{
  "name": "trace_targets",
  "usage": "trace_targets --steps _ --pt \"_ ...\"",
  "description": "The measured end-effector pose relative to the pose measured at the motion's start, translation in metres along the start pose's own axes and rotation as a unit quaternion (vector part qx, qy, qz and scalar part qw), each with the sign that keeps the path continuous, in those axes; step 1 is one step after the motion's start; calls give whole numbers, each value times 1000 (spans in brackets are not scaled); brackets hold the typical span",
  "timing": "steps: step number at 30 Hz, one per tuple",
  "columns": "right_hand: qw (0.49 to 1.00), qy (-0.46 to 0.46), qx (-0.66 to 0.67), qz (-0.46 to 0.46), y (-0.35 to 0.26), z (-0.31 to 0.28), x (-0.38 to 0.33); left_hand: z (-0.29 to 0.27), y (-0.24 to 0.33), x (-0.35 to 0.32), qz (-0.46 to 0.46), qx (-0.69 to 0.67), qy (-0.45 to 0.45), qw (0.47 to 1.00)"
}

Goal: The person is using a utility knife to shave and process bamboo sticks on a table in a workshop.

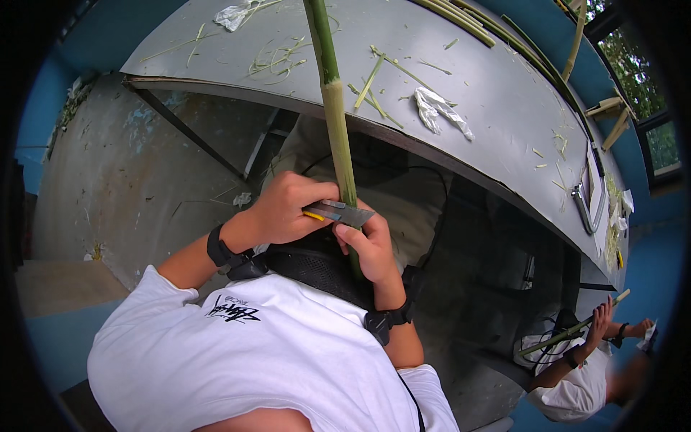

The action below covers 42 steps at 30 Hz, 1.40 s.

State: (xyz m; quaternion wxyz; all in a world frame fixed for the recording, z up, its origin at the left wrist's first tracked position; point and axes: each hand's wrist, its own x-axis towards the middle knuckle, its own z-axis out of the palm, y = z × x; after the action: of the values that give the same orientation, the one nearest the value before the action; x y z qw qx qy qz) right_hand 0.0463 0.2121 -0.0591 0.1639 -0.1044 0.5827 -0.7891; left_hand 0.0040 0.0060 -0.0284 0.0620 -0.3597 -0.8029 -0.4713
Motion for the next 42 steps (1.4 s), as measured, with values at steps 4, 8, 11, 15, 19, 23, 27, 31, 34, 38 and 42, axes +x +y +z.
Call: trace_targets --steps 4,8,11,15,19,23,27,31,34,38,42 --pt "1000 -1 -8 -5 0 1 0 0 1 1 -3 -6 10 1000" --pt "1000 11 -8 -4 2 1 -1 0 1 1 -8 -7 20 1000" --pt "1000 4 -15 -8 2 1 -1 -1 3 2 -2 -13 31 999" --pt "1000 -11 8 -5 1 -1 -2 -3 2 2 8 -9 35 999" --pt "1000 -8 8 -7 0 1 -1 -4 2 1 13 -5 36 999" --pt "1000 0 -9 -4 -1 2 -1 -5 3 2 16 -5 38 999" --pt "1000 2 -2 -5 1 2 0 -4 2 1 16 3 34 999" --pt "1000 -3 -2 -5 1 0 0 -5 2 1 18 5 34 999" --pt "1000 -1 -1 -3 0 1 0 -5 1 1 23 6 36 999" --pt "1000 1 -2 -1 1 1 0 -5 1 1 21 10 33 999" --pt "1000 2 -3 -1 1 1 0 -4 -1 0 21 11 33 999"
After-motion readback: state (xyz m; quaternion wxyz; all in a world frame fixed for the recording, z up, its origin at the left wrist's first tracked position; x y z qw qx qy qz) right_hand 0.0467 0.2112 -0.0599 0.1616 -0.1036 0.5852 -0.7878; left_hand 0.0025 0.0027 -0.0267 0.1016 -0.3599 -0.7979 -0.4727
